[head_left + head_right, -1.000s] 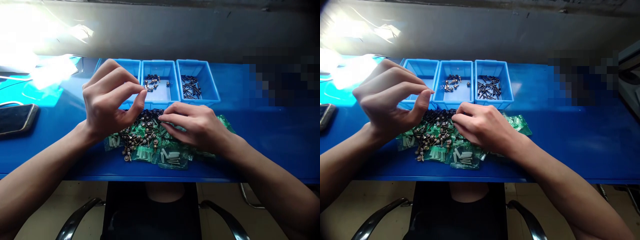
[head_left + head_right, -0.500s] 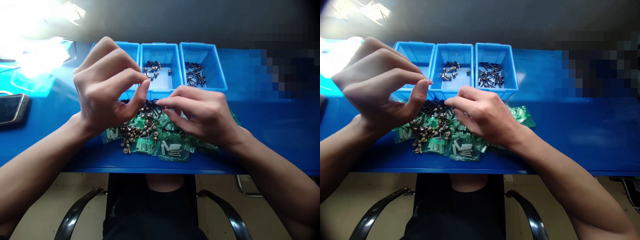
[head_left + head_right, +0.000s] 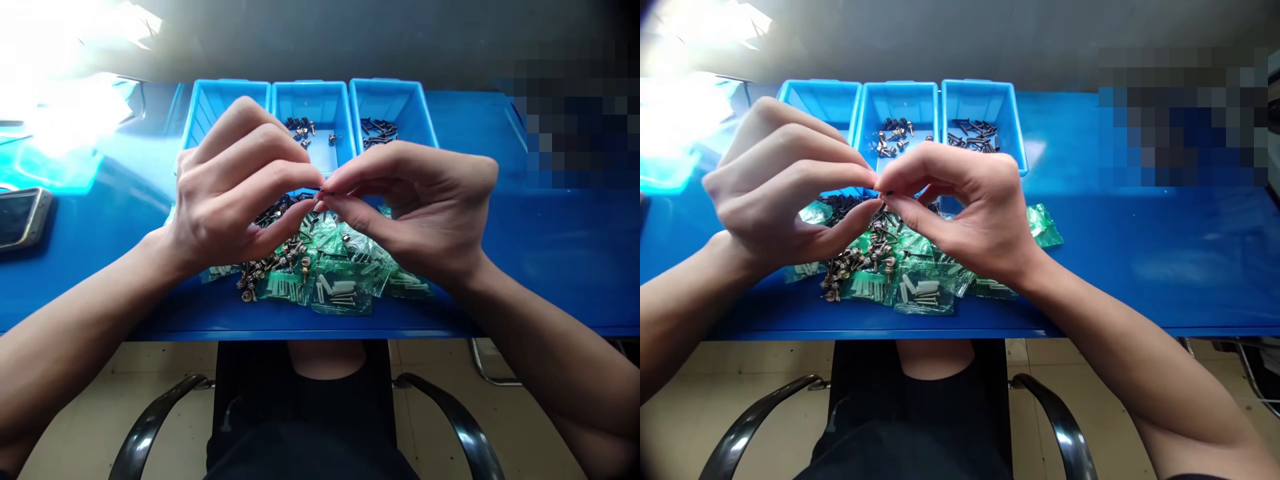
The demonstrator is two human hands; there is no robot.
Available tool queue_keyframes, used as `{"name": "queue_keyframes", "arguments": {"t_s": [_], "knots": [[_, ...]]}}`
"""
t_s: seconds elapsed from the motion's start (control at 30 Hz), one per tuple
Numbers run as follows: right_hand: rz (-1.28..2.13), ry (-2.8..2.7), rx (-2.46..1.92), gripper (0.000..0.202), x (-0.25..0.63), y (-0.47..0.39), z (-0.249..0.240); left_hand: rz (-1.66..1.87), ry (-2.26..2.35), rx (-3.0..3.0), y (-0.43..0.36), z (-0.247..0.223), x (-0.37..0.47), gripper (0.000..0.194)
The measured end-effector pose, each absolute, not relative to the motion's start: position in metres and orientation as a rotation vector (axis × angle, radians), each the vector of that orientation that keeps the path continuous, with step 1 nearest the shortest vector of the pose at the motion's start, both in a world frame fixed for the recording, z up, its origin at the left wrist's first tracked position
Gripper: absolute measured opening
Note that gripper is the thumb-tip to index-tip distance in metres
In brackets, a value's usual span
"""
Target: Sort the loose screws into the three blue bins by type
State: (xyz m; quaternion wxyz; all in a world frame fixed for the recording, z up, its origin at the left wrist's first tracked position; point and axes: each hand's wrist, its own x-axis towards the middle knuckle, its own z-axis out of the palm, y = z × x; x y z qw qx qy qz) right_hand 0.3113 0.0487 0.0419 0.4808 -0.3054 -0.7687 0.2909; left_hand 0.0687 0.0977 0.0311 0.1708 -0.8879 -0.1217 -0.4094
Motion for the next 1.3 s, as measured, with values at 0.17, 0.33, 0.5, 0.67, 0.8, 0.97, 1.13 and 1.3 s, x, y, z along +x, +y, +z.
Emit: {"name": "queue_keyframes", "arguments": {"t_s": [0.17, 0.33, 0.5, 0.67, 0.8, 0.97, 1.13, 1.3], "knots": [[0.631, -1.929, -0.892, 0.019, 0.3124, 0.0456, 0.0457, -1.114, -0.374, -2.553, 0.0975, 0.0366, 0.0640, 0.024], [0.643, -1.941, -0.932, 0.010, 0.3146, 0.0467, 0.0425, -1.132, -0.387, -2.576, 0.0944, 0.0363, 0.0632, 0.019], [0.611, -1.940, -0.918, 0.011, 0.3145, 0.0480, 0.0382, -1.204, -0.374, -2.573, 0.0925, 0.0351, 0.0661, 0.019], [0.600, -1.873, -0.864, 0.015, 0.3132, 0.0480, 0.0371, -1.223, -0.419, -2.591, 0.0913, 0.0368, 0.0669, 0.017], [0.601, -1.849, -0.862, 0.018, 0.3127, 0.0495, 0.0370, -1.263, -0.361, -2.631, 0.0942, 0.0369, 0.0665, 0.017], [0.574, -1.827, -0.861, 0.016, 0.3133, 0.0492, 0.0368, -1.254, -0.446, -2.608, 0.0941, 0.0369, 0.0668, 0.013], [0.579, -1.836, -0.970, 0.013, 0.3169, 0.0461, 0.0379, -1.291, -0.443, -2.609, 0.0918, 0.0375, 0.0677, 0.013], [0.562, -1.844, -0.968, 0.014, 0.3168, 0.0442, 0.0385, -1.295, -0.423, -2.596, 0.0932, 0.0375, 0.0671, 0.010]]}}
